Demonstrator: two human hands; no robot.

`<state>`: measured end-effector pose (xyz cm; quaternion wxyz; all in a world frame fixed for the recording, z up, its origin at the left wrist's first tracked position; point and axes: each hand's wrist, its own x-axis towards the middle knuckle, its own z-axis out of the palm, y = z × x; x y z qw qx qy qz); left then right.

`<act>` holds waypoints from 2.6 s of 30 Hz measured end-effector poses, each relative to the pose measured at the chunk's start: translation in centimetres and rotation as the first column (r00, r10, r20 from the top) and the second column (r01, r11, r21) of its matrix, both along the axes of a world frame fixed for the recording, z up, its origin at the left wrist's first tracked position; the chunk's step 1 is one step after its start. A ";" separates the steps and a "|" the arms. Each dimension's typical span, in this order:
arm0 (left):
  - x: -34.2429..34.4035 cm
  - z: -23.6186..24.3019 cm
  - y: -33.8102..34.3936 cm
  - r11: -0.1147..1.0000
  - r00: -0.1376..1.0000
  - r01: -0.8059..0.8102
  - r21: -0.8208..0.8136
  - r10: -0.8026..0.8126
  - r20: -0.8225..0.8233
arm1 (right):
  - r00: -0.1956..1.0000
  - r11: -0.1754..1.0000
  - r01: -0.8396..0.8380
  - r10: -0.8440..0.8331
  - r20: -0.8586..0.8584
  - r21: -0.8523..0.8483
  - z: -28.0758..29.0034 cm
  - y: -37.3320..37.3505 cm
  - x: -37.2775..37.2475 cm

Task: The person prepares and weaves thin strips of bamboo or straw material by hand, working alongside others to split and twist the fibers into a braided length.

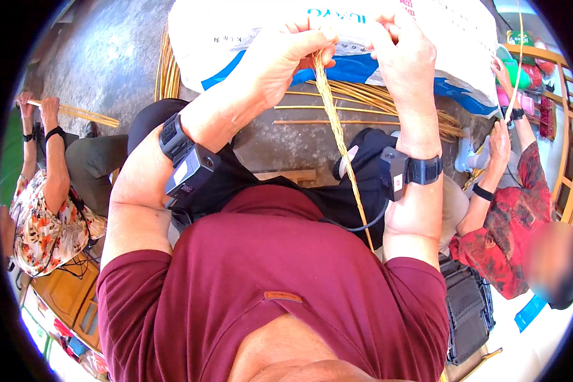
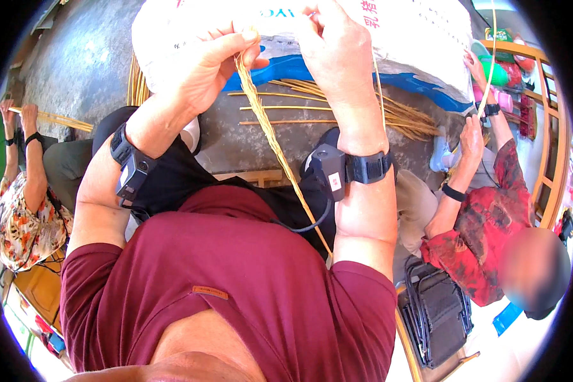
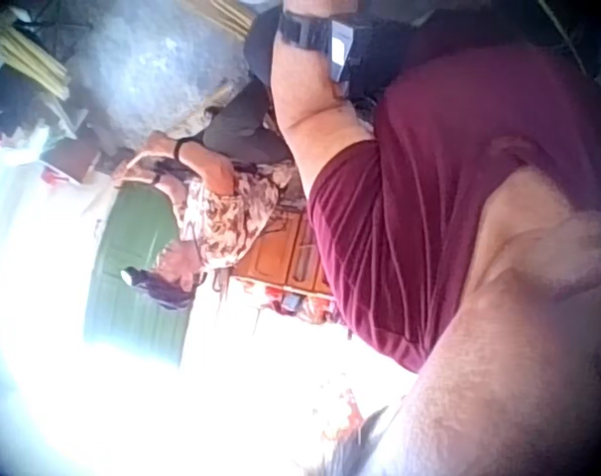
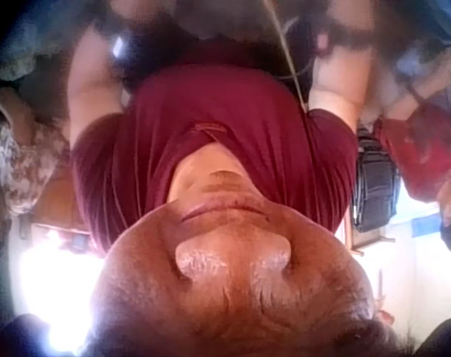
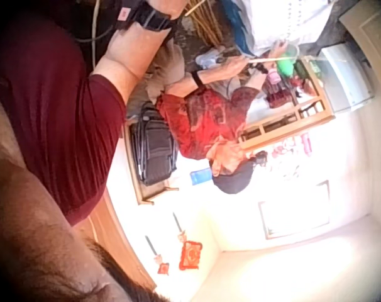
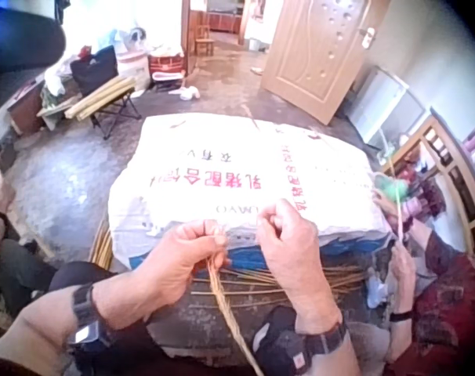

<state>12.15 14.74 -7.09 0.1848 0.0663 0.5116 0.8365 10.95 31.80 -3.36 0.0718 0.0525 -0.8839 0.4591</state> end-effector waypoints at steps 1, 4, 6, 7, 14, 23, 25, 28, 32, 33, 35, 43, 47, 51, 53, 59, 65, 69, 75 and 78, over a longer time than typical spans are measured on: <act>-0.1 -0.2 -0.1 0.999 1.000 -0.013 0.038 0.013 -0.006 | 1.000 1.000 -0.005 0.005 -0.001 0.000 0.1 -0.1 0.1; -0.5 -0.3 -0.1 0.997 1.000 -0.028 0.074 0.029 -0.005 | 0.985 0.990 -0.115 0.124 0.121 -0.082 0.2 -0.2 0.3; -0.6 -0.3 0.0 0.997 0.999 -0.041 0.067 0.041 0.005 | 0.966 0.968 -0.195 0.217 0.141 -0.157 0.3 -0.4 0.1; -0.6 -0.3 0.1 0.997 0.999 -0.037 0.064 0.037 0.009 | 0.965 0.968 -0.195 0.218 0.143 -0.158 0.2 -0.3 0.0; -1.5 -1.0 0.3 0.998 0.998 -0.068 -0.008 0.068 0.008 | 0.953 0.946 -0.264 0.286 0.104 -0.189 -0.1 -0.3 -0.7; -2.1 -1.5 0.3 0.986 0.995 -0.027 -0.165 0.011 -0.101 | 0.969 0.967 -0.245 0.246 -0.002 0.069 -0.9 -0.1 -1.3; -2.1 -1.3 0.5 0.983 0.996 -0.034 -0.178 0.019 -0.085 | 0.963 0.956 -0.256 0.265 -0.046 0.145 -1.0 -0.3 -1.3; -2.4 -1.7 0.7 0.983 0.998 -0.032 -0.182 0.021 -0.062 | 0.958 0.944 -0.225 0.259 -0.124 0.240 -1.7 -0.3 -1.6; -2.0 -1.1 0.5 0.984 0.999 0.000 -0.178 -0.006 -0.035 | 0.965 0.939 -0.022 0.109 -0.238 0.345 -1.8 0.6 -2.7; -2.1 -1.2 0.4 0.985 0.999 0.000 -0.175 -0.006 -0.037 | 0.979 0.955 0.033 0.028 -0.200 0.296 -1.5 1.0 -2.9; -2.2 -1.2 0.2 0.995 1.000 -0.012 -0.094 0.010 -0.019 | 0.982 0.962 0.026 0.027 -0.188 0.273 -1.5 1.6 -2.8; -1.8 -0.8 -0.3 0.997 0.999 -0.045 -0.061 0.044 -0.016 | 0.982 0.983 -0.171 0.164 -0.093 -0.069 -1.6 -0.1 -1.6; -1.4 -0.4 -0.6 1.000 1.000 -0.014 -0.014 0.014 -0.005 | 0.978 0.978 -0.205 0.203 -0.051 -0.044 -0.5 -0.6 -0.9; -0.6 -0.1 -0.7 0.999 0.999 0.027 -0.025 -0.027 -0.022 | 0.969 0.968 -0.247 0.245 -0.031 -0.047 -0.2 -0.7 -0.2; -0.2 -0.1 -0.6 0.999 0.999 0.015 -0.052 -0.018 -0.048 | 0.972 0.965 -0.232 0.235 0.007 -0.124 0.3 -0.8 0.3; 0.2 -0.1 -0.8 0.998 0.996 0.008 -0.061 -0.013 -0.089 | 0.962 0.959 -0.255 0.264 0.068 -0.121 0.5 -0.5 0.7; 0.4 -0.3 -0.8 0.996 0.993 0.001 -0.088 -0.011 -0.118 | 0.971 0.970 -0.233 0.236 0.036 -0.070 0.4 -0.9 1.0; 0.3 -0.3 -0.7 0.996 0.992 0.008 -0.085 -0.019 -0.123 | 0.971 0.970 -0.237 0.238 0.027 -0.058 0.4 -0.8 1.1; 0.4 -0.2 -0.8 0.997 1.000 0.002 -0.074 0.000 0.028 | 0.964 0.964 -0.263 0.264 -0.037 0.021 -0.1 -1.0 0.8; 0.3 0.1 -0.9 0.999 0.997 0.040 -0.021 -0.038 0.068 | 0.959 0.963 -0.269 0.270 -0.081 0.019 -0.2 -1.0 0.9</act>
